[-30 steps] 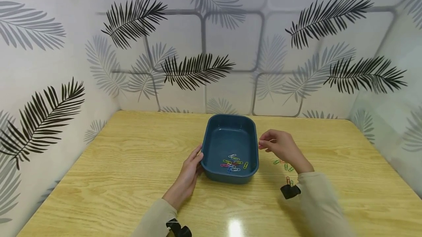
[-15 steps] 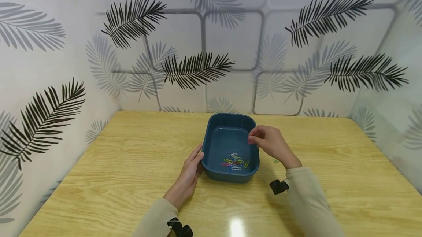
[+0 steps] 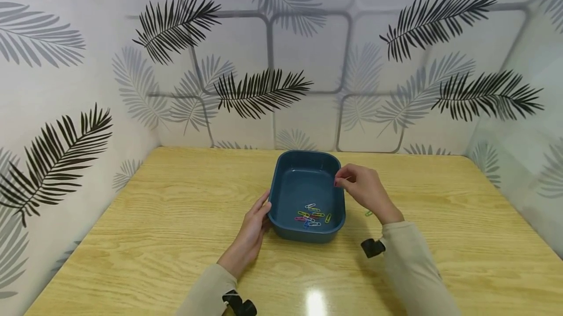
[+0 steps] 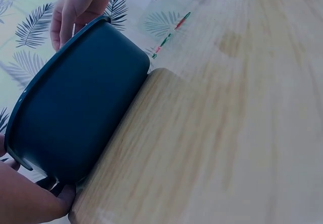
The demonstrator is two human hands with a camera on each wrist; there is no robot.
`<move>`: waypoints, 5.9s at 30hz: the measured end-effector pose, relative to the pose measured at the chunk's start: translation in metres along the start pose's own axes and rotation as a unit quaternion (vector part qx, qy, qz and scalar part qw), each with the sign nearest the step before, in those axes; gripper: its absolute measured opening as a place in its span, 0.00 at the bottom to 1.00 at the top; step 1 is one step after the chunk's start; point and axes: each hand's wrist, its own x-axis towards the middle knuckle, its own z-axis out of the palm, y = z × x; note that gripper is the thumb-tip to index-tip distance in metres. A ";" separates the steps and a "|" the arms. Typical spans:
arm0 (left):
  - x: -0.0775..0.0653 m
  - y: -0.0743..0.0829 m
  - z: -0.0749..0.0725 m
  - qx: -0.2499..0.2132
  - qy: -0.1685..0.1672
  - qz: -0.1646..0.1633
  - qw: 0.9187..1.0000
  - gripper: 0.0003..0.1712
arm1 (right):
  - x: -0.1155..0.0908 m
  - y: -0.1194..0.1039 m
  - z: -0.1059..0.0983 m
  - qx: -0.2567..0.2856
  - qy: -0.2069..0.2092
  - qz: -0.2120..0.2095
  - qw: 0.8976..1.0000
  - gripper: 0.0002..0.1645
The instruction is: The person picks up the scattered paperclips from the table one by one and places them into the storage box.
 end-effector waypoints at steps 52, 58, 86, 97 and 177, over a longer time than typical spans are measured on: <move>-0.004 0.001 0.001 0.002 -0.007 -0.004 1.000 0.30 | -0.061 0.077 -0.043 -0.050 -0.159 0.002 0.986 0.08; -0.005 0.003 0.001 -0.001 -0.005 -0.001 1.000 0.30 | -0.071 0.084 -0.049 -0.042 -0.196 0.009 0.980 0.12; -0.003 0.001 0.001 0.002 -0.006 0.001 1.000 0.30 | -0.076 0.079 -0.047 -0.022 -0.258 0.020 0.966 0.17; -0.002 0.000 0.001 0.000 -0.002 -0.003 1.000 0.30 | -0.074 0.082 -0.050 -0.005 -0.266 0.037 0.963 0.16; -0.002 -0.001 0.001 -0.003 -0.006 -0.003 1.000 0.30 | 0.006 -0.002 0.006 0.019 -0.007 -0.025 1.000 0.06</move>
